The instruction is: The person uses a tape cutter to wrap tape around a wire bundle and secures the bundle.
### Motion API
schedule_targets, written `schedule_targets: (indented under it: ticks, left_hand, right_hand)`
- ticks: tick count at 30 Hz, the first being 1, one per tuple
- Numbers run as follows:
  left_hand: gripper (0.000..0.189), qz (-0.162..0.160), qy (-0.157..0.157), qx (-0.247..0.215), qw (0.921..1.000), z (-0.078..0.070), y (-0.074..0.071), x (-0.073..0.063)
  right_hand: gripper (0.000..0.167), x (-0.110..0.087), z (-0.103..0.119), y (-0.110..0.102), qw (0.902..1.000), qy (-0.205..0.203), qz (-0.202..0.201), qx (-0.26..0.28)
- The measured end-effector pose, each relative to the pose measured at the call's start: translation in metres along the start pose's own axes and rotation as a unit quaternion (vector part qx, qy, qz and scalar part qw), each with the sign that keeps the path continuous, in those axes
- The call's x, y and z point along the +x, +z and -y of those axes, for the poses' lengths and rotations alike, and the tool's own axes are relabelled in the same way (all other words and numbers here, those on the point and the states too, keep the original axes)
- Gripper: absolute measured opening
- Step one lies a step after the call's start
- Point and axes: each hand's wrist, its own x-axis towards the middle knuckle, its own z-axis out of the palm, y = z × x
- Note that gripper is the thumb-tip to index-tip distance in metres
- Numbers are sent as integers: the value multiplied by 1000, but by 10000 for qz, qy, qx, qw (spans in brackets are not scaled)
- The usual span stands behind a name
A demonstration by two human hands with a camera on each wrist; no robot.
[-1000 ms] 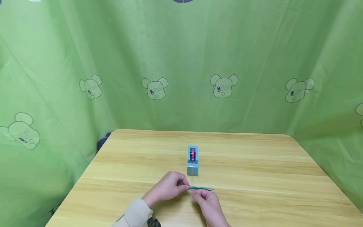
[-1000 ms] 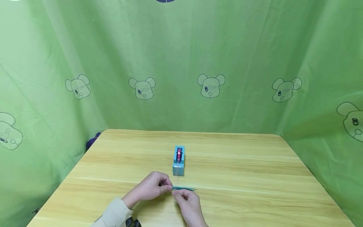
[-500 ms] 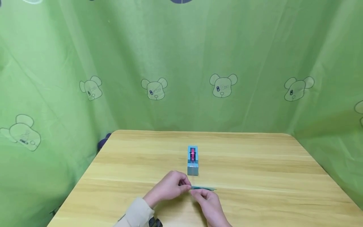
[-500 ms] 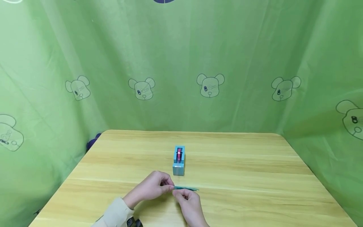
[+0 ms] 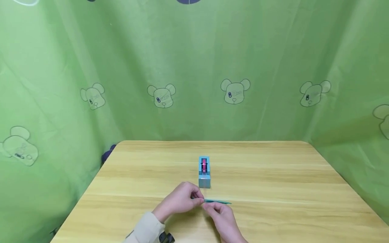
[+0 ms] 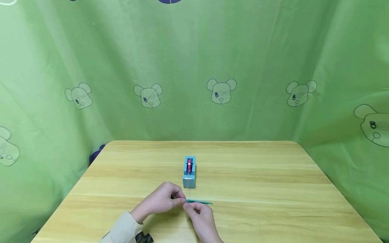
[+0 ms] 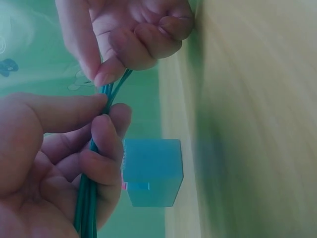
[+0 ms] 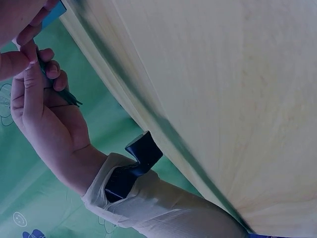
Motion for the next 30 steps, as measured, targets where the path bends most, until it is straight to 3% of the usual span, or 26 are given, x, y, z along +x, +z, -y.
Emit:
schedule_targets:
  ticks: [17, 30]
  left_hand:
    - [11, 55, -56, 11, 10000, -1, -1, -9]
    - [9, 213, -23, -152, 9997, -5, -6, -6]
  right_hand:
    - [28, -4, -2, 6, 10000, 37, -47, 44]
    - [26, -5, 4, 7, 9988, -39, -242, 426]
